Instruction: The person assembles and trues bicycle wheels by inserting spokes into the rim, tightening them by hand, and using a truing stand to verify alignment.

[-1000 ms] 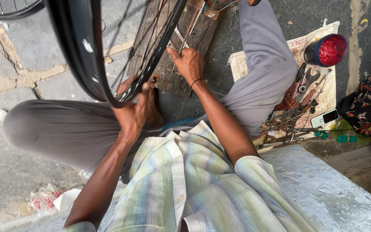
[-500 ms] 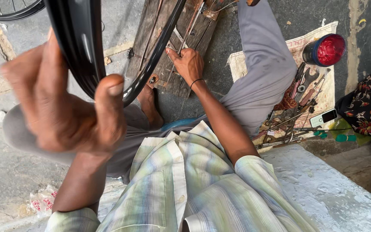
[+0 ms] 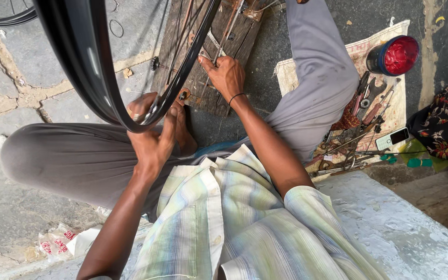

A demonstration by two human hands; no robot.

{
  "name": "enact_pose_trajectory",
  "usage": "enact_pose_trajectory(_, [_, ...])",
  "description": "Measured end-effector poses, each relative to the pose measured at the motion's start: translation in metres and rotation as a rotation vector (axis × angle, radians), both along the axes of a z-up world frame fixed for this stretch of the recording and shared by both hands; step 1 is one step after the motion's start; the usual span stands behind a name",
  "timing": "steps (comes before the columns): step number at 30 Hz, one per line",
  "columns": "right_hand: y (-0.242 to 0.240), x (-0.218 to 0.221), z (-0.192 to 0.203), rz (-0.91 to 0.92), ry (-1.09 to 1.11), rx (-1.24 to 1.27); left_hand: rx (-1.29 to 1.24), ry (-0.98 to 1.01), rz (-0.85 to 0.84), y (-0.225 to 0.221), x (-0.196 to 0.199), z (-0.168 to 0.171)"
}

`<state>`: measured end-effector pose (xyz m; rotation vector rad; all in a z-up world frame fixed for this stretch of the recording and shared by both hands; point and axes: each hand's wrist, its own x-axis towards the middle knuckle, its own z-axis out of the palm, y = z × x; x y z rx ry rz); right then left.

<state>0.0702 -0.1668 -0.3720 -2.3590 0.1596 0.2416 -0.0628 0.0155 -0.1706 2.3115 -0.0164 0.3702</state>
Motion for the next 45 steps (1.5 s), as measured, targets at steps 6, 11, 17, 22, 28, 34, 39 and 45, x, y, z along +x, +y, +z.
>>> enact_pose_trajectory(6, [0.001, -0.001, -0.014, -0.008, -0.003, -0.001, -0.112, 0.192, 0.051, 0.001, 0.003, -0.025])
enact_pose_trajectory(11, [0.000, 0.000, -0.020, 0.011, -0.049, -0.045, -0.159, 0.235, 0.061, -0.006, 0.009, -0.017])
enact_pose_trajectory(17, [-0.009, -0.025, 0.043, 0.147, -0.595, -0.254, -0.137, -0.140, 0.029, 0.005, -0.009, 0.036])
enact_pose_trajectory(22, [-0.018, -0.068, 0.177, 0.369, -0.465, 0.230, -0.302, -0.172, 0.004, 0.001, -0.014, 0.054])
enact_pose_trajectory(28, [-0.002, -0.039, 0.286, 0.648, -0.949, 0.428, -0.365, -0.163, -0.056, -0.009, 0.011, 0.084])
enact_pose_trajectory(34, [0.011, -0.003, 0.330, 0.548, -0.852, 0.845, -0.546, -0.302, -0.179, -0.024, 0.051, 0.147])
enact_pose_trajectory(39, [0.007, 0.014, 0.346, 0.666, -0.831, 0.826, -0.697, -0.235, -0.217, -0.032, 0.068, 0.178])
enact_pose_trajectory(45, [0.013, 0.010, 0.339, 0.535, -0.900, 0.718, -0.632, -0.250, -0.181, -0.031, 0.066, 0.174])
